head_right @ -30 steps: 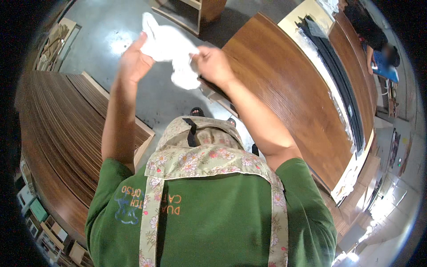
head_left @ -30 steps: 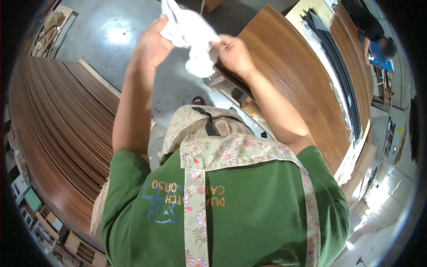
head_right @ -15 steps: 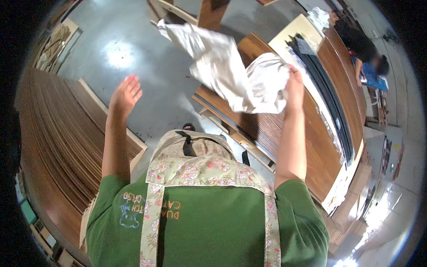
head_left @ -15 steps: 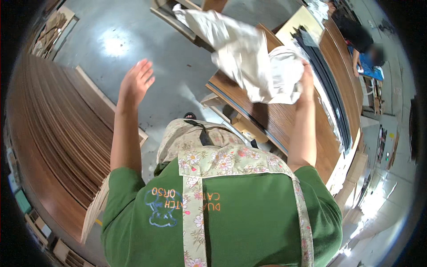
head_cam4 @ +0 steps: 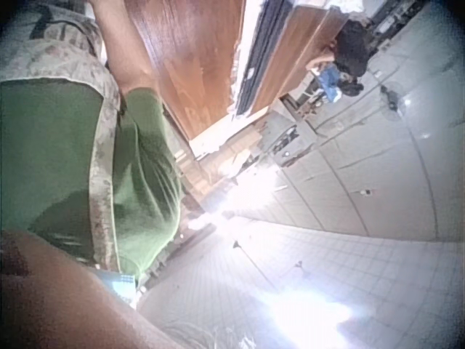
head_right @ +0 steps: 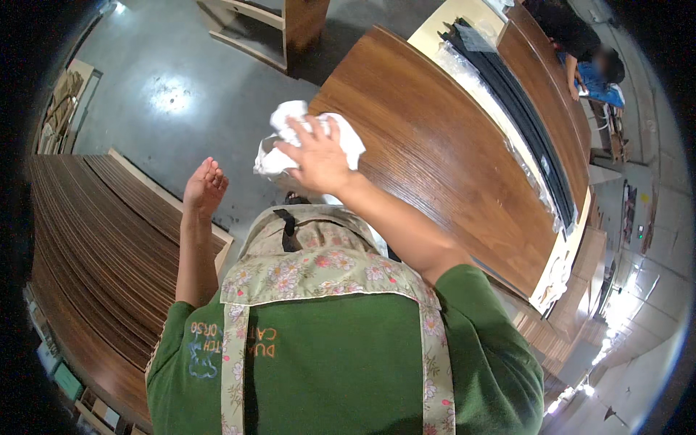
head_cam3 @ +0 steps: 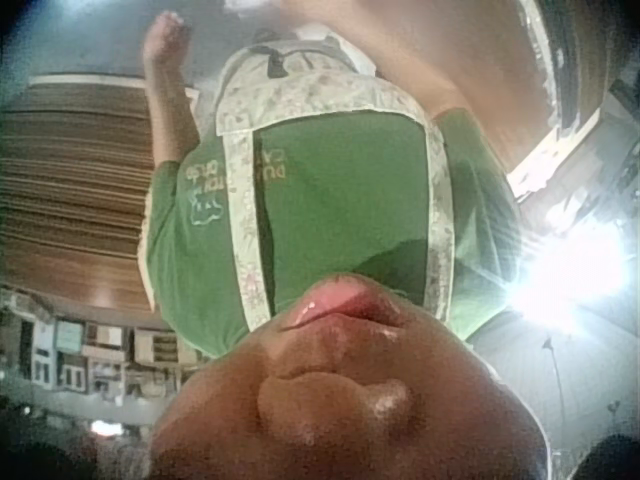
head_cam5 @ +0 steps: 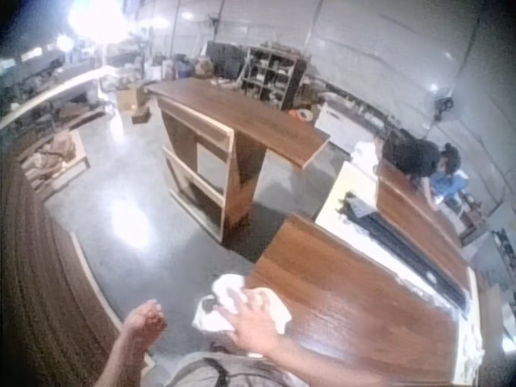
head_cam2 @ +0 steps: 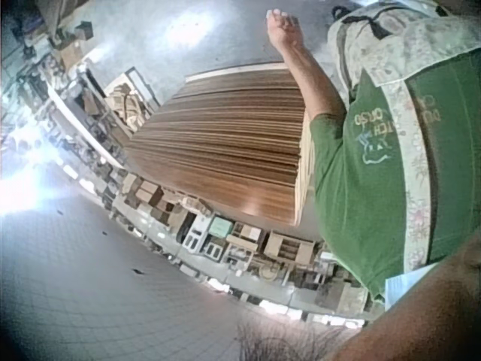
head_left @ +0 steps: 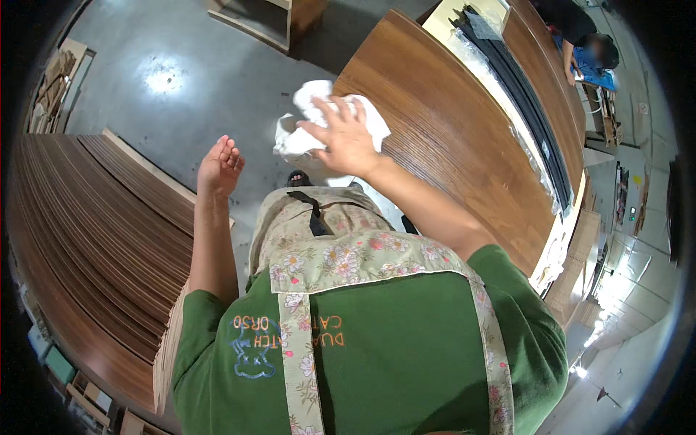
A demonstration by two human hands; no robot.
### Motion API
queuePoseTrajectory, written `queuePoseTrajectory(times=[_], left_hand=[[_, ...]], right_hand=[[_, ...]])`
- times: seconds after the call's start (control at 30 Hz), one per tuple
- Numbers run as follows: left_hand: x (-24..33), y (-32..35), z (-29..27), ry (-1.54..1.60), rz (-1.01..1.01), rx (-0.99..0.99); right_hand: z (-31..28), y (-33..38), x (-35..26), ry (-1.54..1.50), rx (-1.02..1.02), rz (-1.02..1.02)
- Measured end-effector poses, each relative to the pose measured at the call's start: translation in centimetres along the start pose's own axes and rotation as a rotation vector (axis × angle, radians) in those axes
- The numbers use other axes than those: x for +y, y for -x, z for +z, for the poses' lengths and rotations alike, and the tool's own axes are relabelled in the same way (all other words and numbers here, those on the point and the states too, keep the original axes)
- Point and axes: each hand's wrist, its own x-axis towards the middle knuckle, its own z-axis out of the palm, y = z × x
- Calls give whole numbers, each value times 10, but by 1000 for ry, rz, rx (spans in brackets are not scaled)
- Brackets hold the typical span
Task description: The recorder is applying a flexible edge trim or band to a wooden furniture panel and then cleaning the surface with a cloth.
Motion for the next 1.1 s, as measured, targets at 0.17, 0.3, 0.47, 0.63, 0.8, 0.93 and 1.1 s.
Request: queuePoseTrajectory(times=[0.17, 0.3, 0.47, 0.63, 0.8, 0.93, 1.1], left_hand=[[-22, 12, 16, -22, -84, -2], [-34, 16, 6, 5, -127, 7], [-41, 19, 1, 18, -147, 15], [-29, 20, -8, 30, -113, 51], [-27, 9, -17, 17, -135, 60], [-38, 1, 10, -70, -276, 203], [-43, -17, 34, -169, -217, -50]], right_hand=[[17, -31, 1, 212, -228, -206], [6, -55, -21, 520, -532, -347], [27, -43, -39, 606, -539, -701], [42, 23, -58, -360, -377, -574], [-36, 29, -32, -561, 7, 32], [1, 22, -18, -131, 148, 72], [8, 107, 0, -103, 44, 76]])
